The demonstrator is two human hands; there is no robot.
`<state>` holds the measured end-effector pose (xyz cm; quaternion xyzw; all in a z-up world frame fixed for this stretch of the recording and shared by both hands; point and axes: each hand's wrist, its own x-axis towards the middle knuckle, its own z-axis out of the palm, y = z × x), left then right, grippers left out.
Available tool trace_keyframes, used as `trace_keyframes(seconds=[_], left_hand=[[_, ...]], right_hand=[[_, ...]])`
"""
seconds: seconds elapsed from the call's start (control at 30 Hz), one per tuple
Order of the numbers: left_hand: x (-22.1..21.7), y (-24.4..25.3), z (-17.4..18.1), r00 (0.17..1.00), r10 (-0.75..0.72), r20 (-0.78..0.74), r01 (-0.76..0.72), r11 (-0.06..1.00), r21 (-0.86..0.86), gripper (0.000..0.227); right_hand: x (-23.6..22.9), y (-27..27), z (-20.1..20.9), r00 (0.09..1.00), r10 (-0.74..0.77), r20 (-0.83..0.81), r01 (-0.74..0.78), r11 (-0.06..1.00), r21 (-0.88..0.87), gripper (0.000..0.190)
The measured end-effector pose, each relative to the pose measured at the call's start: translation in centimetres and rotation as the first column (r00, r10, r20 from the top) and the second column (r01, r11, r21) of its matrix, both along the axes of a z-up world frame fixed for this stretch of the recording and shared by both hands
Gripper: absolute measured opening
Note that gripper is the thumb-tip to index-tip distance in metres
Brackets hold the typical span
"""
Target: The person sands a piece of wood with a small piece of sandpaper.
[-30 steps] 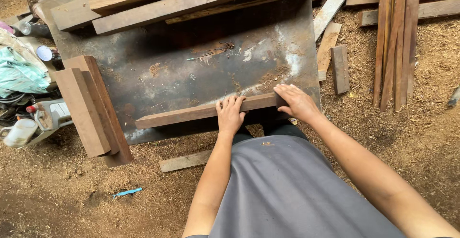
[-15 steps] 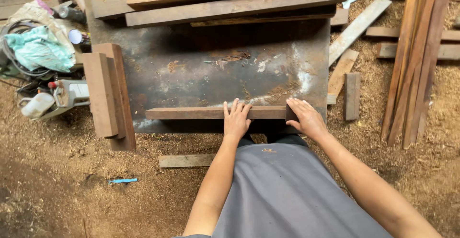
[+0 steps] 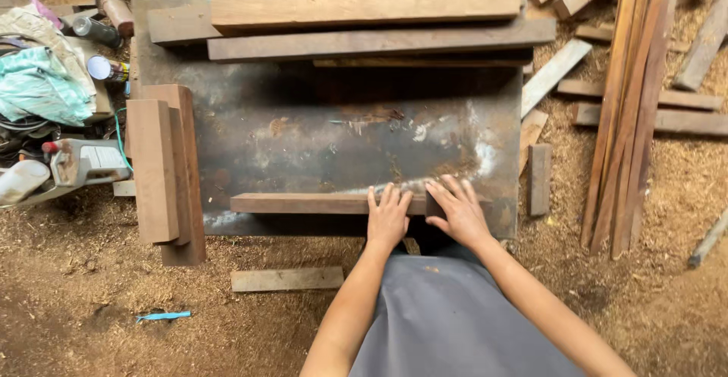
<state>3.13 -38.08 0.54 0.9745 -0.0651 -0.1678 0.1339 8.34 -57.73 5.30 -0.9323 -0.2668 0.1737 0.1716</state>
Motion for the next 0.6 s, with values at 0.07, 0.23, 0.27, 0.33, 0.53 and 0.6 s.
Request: trace_keyframes(seconds=[0.07,0.23,0.27,0.33,0.53,0.6], left_hand=[[0.3,0.2,-0.1,1.0,-0.01,0.022,0.01,1.0,-0.017,0.069],[0.1,-1.4,0.2,0.993,-0.075,0.092,0.082,0.994,-0.077,0.067],[0.4,-2.0,0.2,0.991,-0.079,0.111,0.088,0.993,-0.084,0.067],[1.0,-2.7,0.5,0.993,-0.07,0.092,0.078,0.993,-0.09,0.067],[1.1,-3.3,1.3,0.999,-0.031,0.04,0.033,0.998,-0.058,0.064],[0.7,-4.0,1.5,0.996,-0.009,0.091,0.014,0.998,-0.059,0.066]], right_hand=[[0.2,-0.2,0.2,1.0,-0.011,-0.011,0.011,1.0,0.028,0.085],[-0.1,-1.1,-0.9,0.998,-0.015,-0.06,0.02,0.997,0.075,0.087],[0.1,-1.6,-0.8,0.996,-0.045,-0.074,0.051,0.995,0.085,0.088],[0.6,-2.8,-0.7,0.996,-0.065,-0.062,0.071,0.993,0.09,0.086],[0.8,-5.2,-0.8,1.0,-0.024,0.01,0.022,0.995,0.1,0.08],[0.5,-4.2,-1.3,1.0,-0.007,-0.01,0.009,0.992,0.129,0.081]])
